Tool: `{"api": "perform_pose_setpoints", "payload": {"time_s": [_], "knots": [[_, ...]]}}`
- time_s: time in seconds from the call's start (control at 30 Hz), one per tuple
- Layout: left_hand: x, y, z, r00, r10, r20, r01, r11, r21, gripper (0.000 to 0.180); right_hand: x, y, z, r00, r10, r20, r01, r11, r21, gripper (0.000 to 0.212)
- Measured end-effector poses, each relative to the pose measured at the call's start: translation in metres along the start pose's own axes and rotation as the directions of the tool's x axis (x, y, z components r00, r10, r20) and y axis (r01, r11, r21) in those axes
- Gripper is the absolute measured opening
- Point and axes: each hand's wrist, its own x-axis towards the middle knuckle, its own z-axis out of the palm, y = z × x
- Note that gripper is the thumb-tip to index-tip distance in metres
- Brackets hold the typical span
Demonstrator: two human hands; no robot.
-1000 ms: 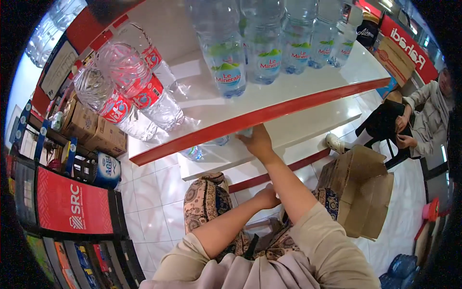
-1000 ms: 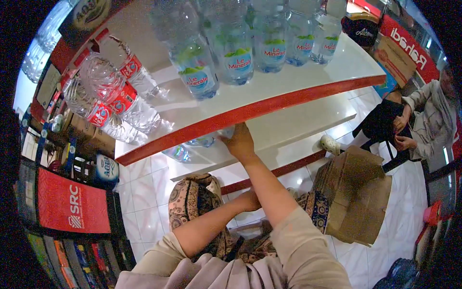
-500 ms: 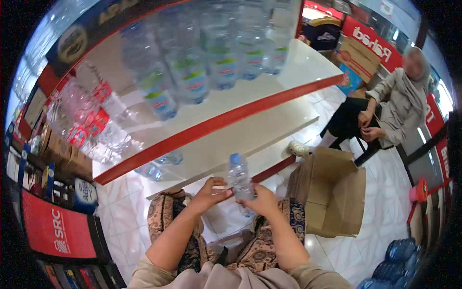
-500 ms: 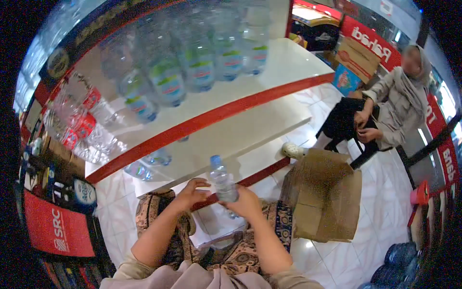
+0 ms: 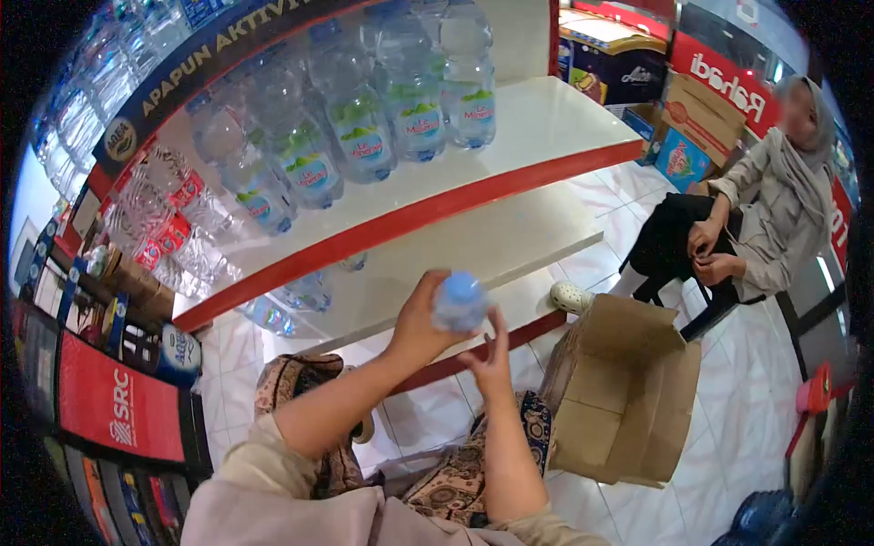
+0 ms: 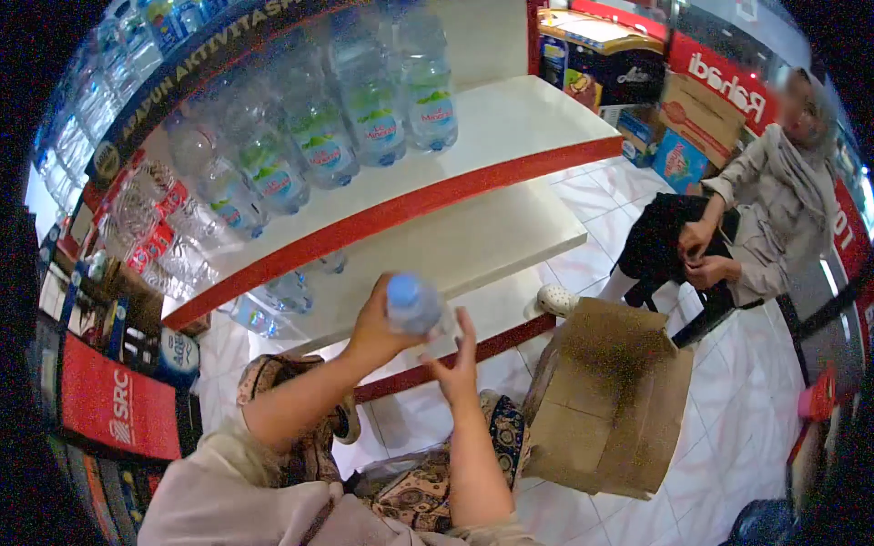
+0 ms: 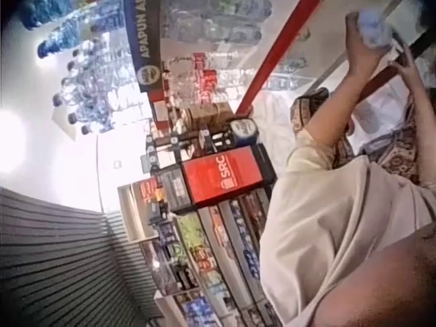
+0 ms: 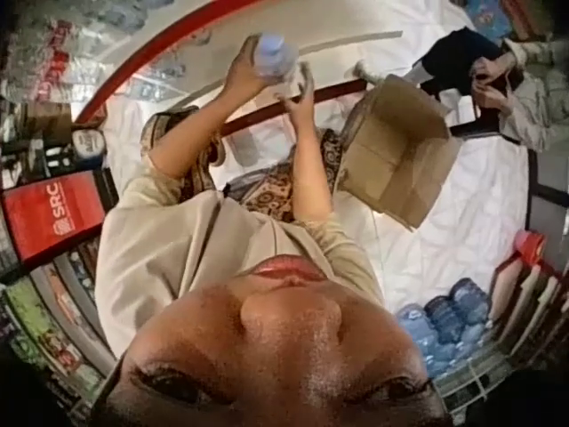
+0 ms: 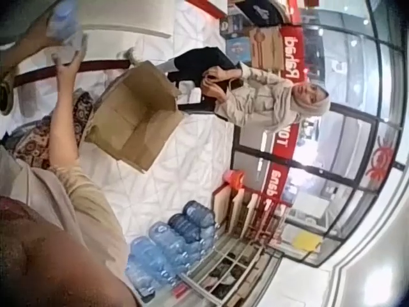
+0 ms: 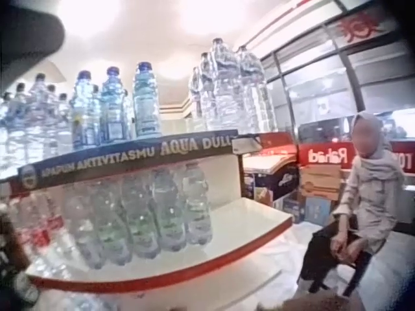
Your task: The recorder is taking water bottles from a cardboard box and placing them onto a grocery store shelf.
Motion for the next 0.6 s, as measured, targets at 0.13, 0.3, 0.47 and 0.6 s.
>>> {"api": "perform_pose_setpoints", "payload": {"time_s": [0.13,0.3,0.47,0.6], "knots": [[0.053,0.091,0.024,0.961,0.278,0.004,-0.278,0.959,0.058,0.075,0.009,0.010,-0.012,0.969,0.199,-0.148,-0.139,0.929,0.343,0.065],[0.131,0.156,0.046,0.875,0.470,0.111,-0.405,0.840,-0.361,0.081,0.011,0.009,0.005,0.971,0.221,-0.097,-0.183,0.936,0.301,0.058],[0.222,0.165,0.084,0.754,0.654,-0.064,-0.657,0.748,-0.097,0.078,0.009,0.023,0.004,0.954,0.298,-0.032,-0.267,0.892,0.365,0.059],[0.283,0.163,0.086,0.717,0.656,-0.236,-0.681,0.732,-0.033,0.076,0.012,0.026,0.003,0.949,0.317,0.005,-0.300,0.894,0.333,0.062]]}}
